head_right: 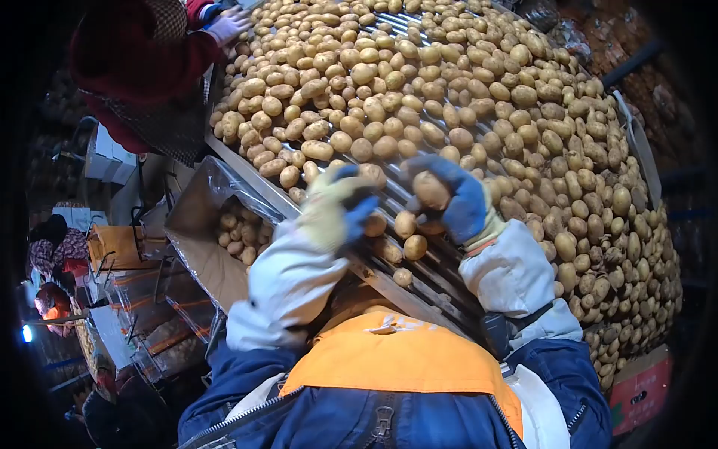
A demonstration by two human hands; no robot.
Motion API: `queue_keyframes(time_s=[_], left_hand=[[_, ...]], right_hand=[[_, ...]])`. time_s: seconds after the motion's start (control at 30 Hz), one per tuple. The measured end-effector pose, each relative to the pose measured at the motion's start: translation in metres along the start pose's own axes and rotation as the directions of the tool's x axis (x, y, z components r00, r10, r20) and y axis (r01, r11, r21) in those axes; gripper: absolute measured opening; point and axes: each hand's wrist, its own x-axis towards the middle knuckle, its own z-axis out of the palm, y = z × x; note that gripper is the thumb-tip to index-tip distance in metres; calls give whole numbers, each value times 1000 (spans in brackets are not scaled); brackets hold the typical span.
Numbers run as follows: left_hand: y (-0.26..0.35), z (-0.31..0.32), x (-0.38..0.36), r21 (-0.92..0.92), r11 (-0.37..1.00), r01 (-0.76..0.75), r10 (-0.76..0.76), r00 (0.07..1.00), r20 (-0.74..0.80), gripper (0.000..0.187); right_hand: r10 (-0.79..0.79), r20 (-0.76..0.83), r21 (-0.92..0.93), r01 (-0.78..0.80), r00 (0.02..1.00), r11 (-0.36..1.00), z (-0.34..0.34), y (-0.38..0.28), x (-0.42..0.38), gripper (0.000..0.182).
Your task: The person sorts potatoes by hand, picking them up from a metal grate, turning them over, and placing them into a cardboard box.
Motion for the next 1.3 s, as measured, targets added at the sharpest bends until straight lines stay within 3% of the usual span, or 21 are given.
queue_keyframes(time_s=[0.03, 0.07, 0.1, 0.17, 0.23, 0.3, 0.33, 0.43, 0.47, 0.5, 0.6, 0.63, 0.67, 0.7, 0.77, 0.8, 0.93, 1.13, 1.2, 1.23, 1.3], left_hand=[[-5, -24, -11, 61, 997, -44, 48, 996, -80, 29], [0, -49, -23, -130, 970, 204, -219, 968, -120, 24], [-35, -68, -44, -69, 975, 211, -220, 957, -188, 32], [-48, -112, -73, -297, 793, 532, -605, 746, -278, 31], [-79, -144, -103, -415, 705, 575, -708, 607, -361, 42], [-108, -155, -133, -88, 892, 443, -426, 762, -488, 47], [-107, -154, -135, -380, 739, 557, -671, 553, -494, 46], [-92, -121, -128, -402, 792, 459, -610, 586, -532, 45], [-113, -104, -131, -18, 956, 293, -244, 761, -601, 40], [-85, -92, -112, 113, 965, 236, -140, 831, -539, 37], [-19, -58, -73, 249, 965, 85, -39, 982, -186, 39], [-9, -47, -55, 259, 966, -9, 2, 1000, 26, 41], [-14, -30, -48, 258, 962, -95, 27, 966, 255, 44], [14, -25, -30, 315, 936, -158, -16, 874, 486, 54], [13, 6, -43, 285, 909, -304, 121, 847, 518, 64], [28, -2, -26, 312, 908, -281, 5, 751, 661, 67], [-20, 2, -8, 526, 830, -184, -160, 825, 542, 68], [-42, -28, 1, 553, 827, -102, -135, 919, 372, 68], [-42, -36, -5, 506, 856, -103, -6, 978, 210, 55], [-39, -36, -7, 510, 855, -100, -8, 979, 205, 55], [-31, -34, -12, 319, 939, -132, 137, 991, 7, 46]], right_hand=[[39, 59, 63, -43, 998, 997, 16, -1, -1, 25], [116, 110, 10, -118, 987, 993, 30, -3, 2, 28], [196, 160, -47, -190, 968, 981, 46, -3, 5, 31], [145, 313, -53, -135, 939, 989, 91, 11, 19, 35], [-13, 506, -75, 59, 862, 995, 129, 16, 18, 43], [227, 551, -51, -239, 803, 970, 148, 11, 21, 49], [231, 546, -54, -241, 805, 969, 144, 14, 22, 49], [-132, 309, -290, 226, 942, 930, 93, 31, 19, 48], [-294, 215, -488, 363, 931, 794, 66, 32, 20, 44], [-458, 155, -673, 433, 875, 600, 31, 32, 20, 40], [-520, -216, -925, -3, 827, 381, -68, 1, -15, 36], [-620, -155, -969, -241, 770, -58, -113, 6, -20, 46], [-544, -308, -851, -482, 780, -210, -153, 12, -37, 59], [-466, -503, -770, -622, 729, -143, -176, 16, -47, 65], [-303, -517, -697, -599, 801, -395, -142, -4, -43, 62], [-277, -517, -734, -586, 810, -343, -129, -7, -32, 62], [-236, -527, -818, -563, 817, -123, -65, 36, 21, 71], [-202, 67, -997, 57, 977, -51, 5, 3, 21, 57], [-252, 93, -911, 184, 963, 368, 1, -14, 45, 38], [-490, 289, -925, 371, 822, 77, 8, -25, 60, 25], [-281, 294, -946, 321, 913, 52, 20, -28, 103, 24]])
